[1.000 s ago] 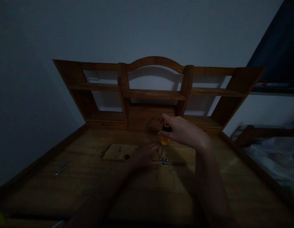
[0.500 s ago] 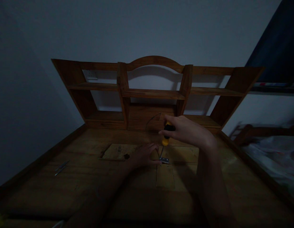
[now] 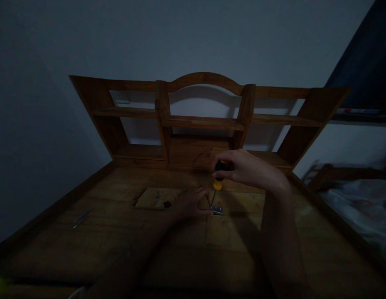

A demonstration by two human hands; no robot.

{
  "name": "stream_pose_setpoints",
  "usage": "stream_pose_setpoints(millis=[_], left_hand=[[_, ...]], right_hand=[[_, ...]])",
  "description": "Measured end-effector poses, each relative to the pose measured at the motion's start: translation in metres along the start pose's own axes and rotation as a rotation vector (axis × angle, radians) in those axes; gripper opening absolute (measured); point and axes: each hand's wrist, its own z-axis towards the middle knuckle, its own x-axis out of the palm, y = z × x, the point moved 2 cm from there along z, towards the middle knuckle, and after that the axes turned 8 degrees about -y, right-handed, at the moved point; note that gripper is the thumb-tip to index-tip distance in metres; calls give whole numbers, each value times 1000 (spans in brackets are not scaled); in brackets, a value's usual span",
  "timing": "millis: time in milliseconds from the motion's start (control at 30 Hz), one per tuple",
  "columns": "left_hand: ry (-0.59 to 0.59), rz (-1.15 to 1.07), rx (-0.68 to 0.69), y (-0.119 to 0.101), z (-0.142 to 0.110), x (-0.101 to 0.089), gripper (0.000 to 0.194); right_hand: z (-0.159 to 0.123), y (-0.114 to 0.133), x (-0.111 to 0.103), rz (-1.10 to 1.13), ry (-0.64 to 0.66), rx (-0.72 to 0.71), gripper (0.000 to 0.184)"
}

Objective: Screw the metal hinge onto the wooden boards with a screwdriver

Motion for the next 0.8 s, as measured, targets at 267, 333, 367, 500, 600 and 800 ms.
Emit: stream_pose_setpoints(millis=[267, 333, 367, 500, 600, 800], left_hand=[[-18, -12, 8, -2, 1, -2, 50], [-10, -24, 13, -2, 1, -2, 49], [-4, -28, 12, -2, 1, -2, 49], [-2, -1, -6, -2, 1, -2, 53], [-7, 31, -4, -2, 0, -1, 58], [-22, 72, 2, 0, -2, 0, 63]], right_hand=[[-8, -5, -8, 88, 47, -94, 30], [-8, -4, -9, 75, 31, -83, 27], [-8, -4, -8, 65, 21, -83, 24], [-6, 1, -5, 6, -8, -83, 15], [-4, 5, 1, -91, -30, -6, 19], [-1, 10, 11, -170, -95, 37, 29]])
